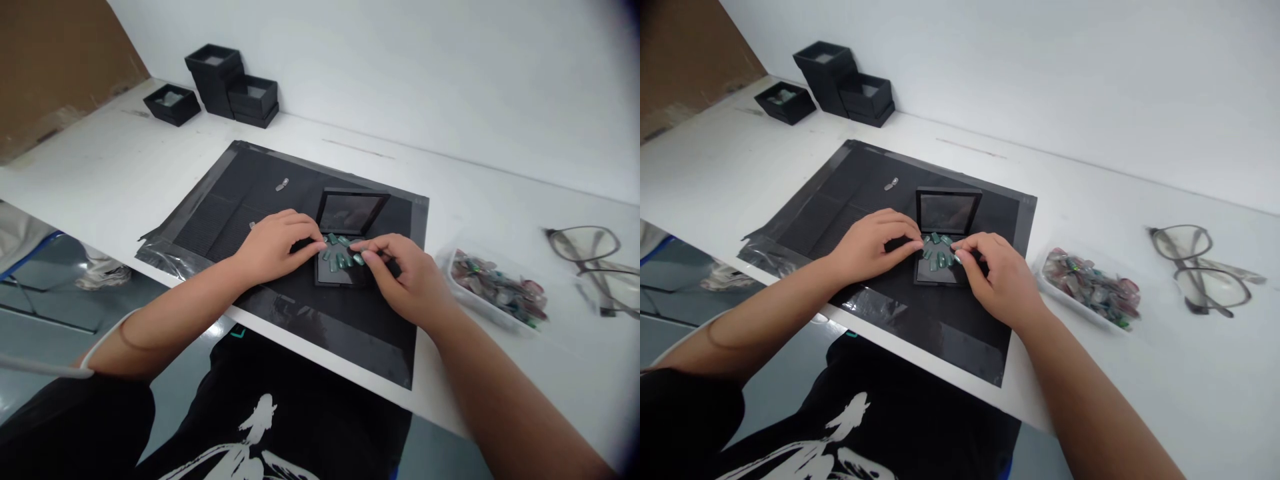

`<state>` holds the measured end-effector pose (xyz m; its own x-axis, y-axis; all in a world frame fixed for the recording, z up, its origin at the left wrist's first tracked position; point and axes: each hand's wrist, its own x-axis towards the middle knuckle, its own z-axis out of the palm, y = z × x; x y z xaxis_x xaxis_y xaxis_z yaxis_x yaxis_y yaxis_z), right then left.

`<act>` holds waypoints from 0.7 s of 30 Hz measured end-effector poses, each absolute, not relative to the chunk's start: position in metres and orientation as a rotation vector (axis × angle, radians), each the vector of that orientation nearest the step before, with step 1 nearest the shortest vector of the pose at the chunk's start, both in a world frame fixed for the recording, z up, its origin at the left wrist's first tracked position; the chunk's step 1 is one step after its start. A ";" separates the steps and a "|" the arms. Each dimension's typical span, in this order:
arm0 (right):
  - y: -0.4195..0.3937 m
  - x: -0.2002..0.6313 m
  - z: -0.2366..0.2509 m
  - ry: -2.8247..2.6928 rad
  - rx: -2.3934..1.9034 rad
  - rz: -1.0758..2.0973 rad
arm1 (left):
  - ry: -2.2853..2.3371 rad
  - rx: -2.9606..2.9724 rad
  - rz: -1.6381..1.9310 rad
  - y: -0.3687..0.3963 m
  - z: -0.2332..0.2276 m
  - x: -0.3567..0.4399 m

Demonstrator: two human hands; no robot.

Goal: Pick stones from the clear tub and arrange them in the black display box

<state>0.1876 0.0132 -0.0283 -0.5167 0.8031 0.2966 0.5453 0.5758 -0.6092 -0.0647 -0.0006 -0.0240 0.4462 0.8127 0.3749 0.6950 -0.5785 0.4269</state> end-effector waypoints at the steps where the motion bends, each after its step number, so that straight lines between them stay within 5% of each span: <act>1: 0.013 0.188 -0.028 -2.236 -1.062 0.615 | 1.306 2.492 0.817 -0.001 -0.024 -0.065; 21: 0.011 0.184 -0.021 -2.294 -0.955 0.601 | 1.259 2.498 0.814 -0.001 -0.022 -0.065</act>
